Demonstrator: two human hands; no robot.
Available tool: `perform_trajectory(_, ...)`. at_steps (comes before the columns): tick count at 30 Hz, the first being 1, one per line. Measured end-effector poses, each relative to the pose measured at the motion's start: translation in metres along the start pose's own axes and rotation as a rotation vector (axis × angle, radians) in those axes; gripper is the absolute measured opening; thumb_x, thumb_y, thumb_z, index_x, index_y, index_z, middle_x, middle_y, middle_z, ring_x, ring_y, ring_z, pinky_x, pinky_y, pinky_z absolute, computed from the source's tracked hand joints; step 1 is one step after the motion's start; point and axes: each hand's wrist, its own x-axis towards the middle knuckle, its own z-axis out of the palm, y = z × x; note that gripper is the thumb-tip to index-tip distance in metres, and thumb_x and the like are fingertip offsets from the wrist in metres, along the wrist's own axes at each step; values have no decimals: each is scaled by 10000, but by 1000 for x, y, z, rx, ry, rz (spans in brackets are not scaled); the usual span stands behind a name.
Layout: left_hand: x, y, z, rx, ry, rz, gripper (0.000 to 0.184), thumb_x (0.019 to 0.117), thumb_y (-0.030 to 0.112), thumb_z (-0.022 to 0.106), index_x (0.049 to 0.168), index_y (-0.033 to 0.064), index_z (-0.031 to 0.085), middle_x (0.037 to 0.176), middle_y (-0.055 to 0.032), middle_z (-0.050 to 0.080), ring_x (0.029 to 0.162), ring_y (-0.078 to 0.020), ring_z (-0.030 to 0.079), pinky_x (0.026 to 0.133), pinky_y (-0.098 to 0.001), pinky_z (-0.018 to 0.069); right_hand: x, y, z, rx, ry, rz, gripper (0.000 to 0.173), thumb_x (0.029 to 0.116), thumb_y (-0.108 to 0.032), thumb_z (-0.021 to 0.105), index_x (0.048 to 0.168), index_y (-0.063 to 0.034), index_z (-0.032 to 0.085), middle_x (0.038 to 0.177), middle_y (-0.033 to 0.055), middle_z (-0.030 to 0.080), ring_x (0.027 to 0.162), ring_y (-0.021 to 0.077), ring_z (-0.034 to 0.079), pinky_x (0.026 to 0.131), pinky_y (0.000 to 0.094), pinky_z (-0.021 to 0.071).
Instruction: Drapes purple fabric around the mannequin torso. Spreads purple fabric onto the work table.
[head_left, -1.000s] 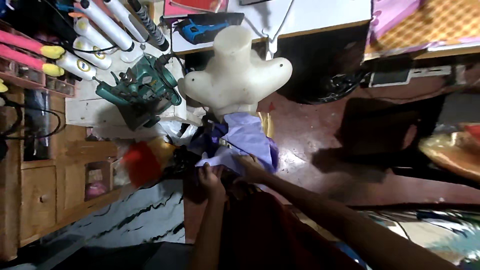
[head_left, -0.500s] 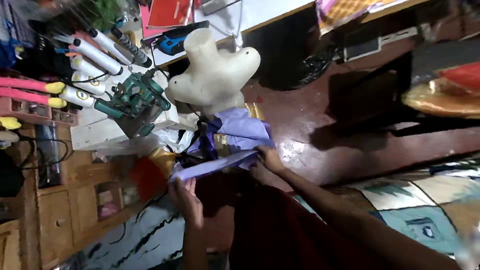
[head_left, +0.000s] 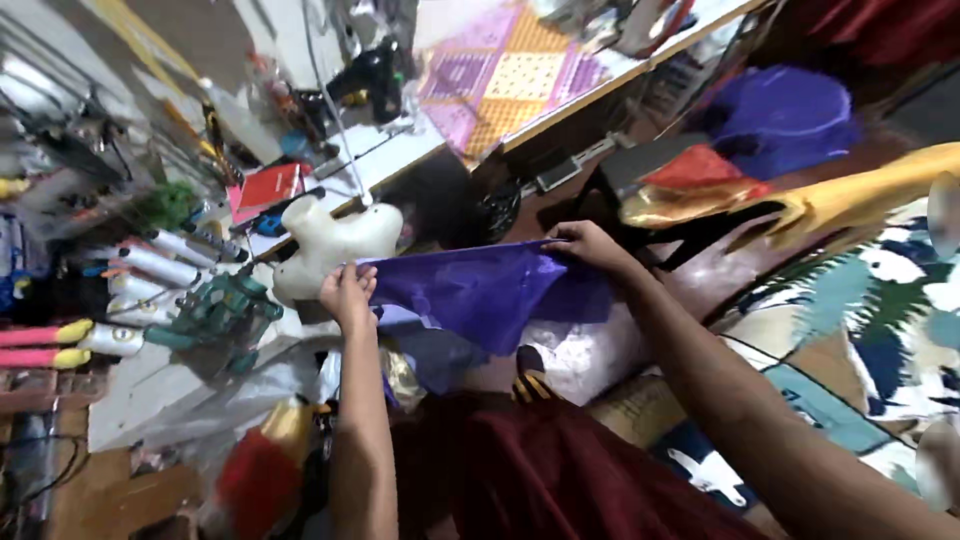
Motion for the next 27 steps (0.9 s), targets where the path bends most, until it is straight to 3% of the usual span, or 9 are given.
perform_trajectory(4, 7, -5, 99, 7, -118, 6, 229, 1054, 149, 569, 1183, -40, 579, 923, -99, 685, 737, -129, 694, 680, -275, 588, 1, 38, -81, -27, 127, -59, 132, 1006, -97, 649, 1005, 3, 735, 919, 144, 716, 842, 233, 671, 825, 497, 540)
perform_trajectory(5, 11, -7, 128, 3, -132, 5, 224, 1055, 143, 568, 1176, -45, 580, 907, -104, 683, 720, -128, 689, 664, -270, 584, 3, 49, -100, -64, 144, -65, 130, 1006, -97, 656, 990, 2, 739, 897, 149, 717, 819, 251, 675, 803, 507, 547)
perform_trajectory(7, 24, -8, 190, -9, -163, -10, 238, 1062, 128, 549, 1199, -66, 566, 925, -143, 678, 722, -143, 681, 658, -270, 572, 17, 71, -140, -136, 167, -39, 153, 1007, -97, 656, 1009, 27, 746, 924, 189, 724, 873, 313, 692, 861, 552, 539)
perform_trajectory(10, 40, -21, 275, -49, -227, -71, 309, 1079, 132, 510, 1300, -84, 511, 1122, -220, 609, 855, -201, 675, 736, -306, 578, 32, 96, -190, -205, 200, 68, 235, 1041, -120, 598, 1103, 71, 720, 1027, 271, 709, 998, 409, 676, 954, 604, 487)
perform_trajectory(13, 59, -30, 349, -113, -226, -122, 376, 1106, 162, 447, 1386, -87, 428, 1252, -267, 544, 969, -257, 647, 833, -351, 568, 60, 104, -230, -260, 186, 125, 289, 1065, -145, 541, 1222, 55, 679, 1128, 281, 699, 1075, 423, 670, 995, 596, 476)
perform_trajectory(16, 86, -31, 396, -169, -86, -95, 407, 1117, 166, 404, 1432, -91, 387, 1317, -294, 512, 1045, -301, 620, 903, -388, 547, 101, 114, -243, -251, 105, 108, 297, 1056, -183, 569, 1195, 60, 668, 1087, 272, 696, 1024, 407, 676, 955, 592, 494)
perform_trajectory(20, 149, -6, 451, -161, 94, 99, 376, 1105, 157, 424, 1382, -97, 432, 1204, -259, 545, 966, -268, 599, 856, -384, 539, 176, 121, -238, -150, -8, 33, 320, 1053, -230, 578, 1144, 60, 680, 1055, 242, 699, 1005, 352, 677, 944, 545, 505)
perform_trajectory(24, 248, 24, 530, -50, 123, 273, 374, 1084, 184, 480, 1328, -99, 513, 1228, -268, 584, 1053, -296, 599, 919, -433, 514, 272, 134, -233, 1, -6, 31, 315, 1050, -254, 581, 1120, 37, 678, 999, 190, 695, 936, 270, 668, 896, 477, 521)
perform_trajectory(27, 321, 47, 622, 60, 75, 349, 395, 1071, 188, 501, 1310, -123, 542, 1238, -283, 613, 1118, -308, 609, 998, -419, 486, 348, 142, -236, 134, 65, 116, 313, 1045, -261, 594, 1111, 34, 675, 962, 164, 686, 887, 225, 656, 866, 438, 531)
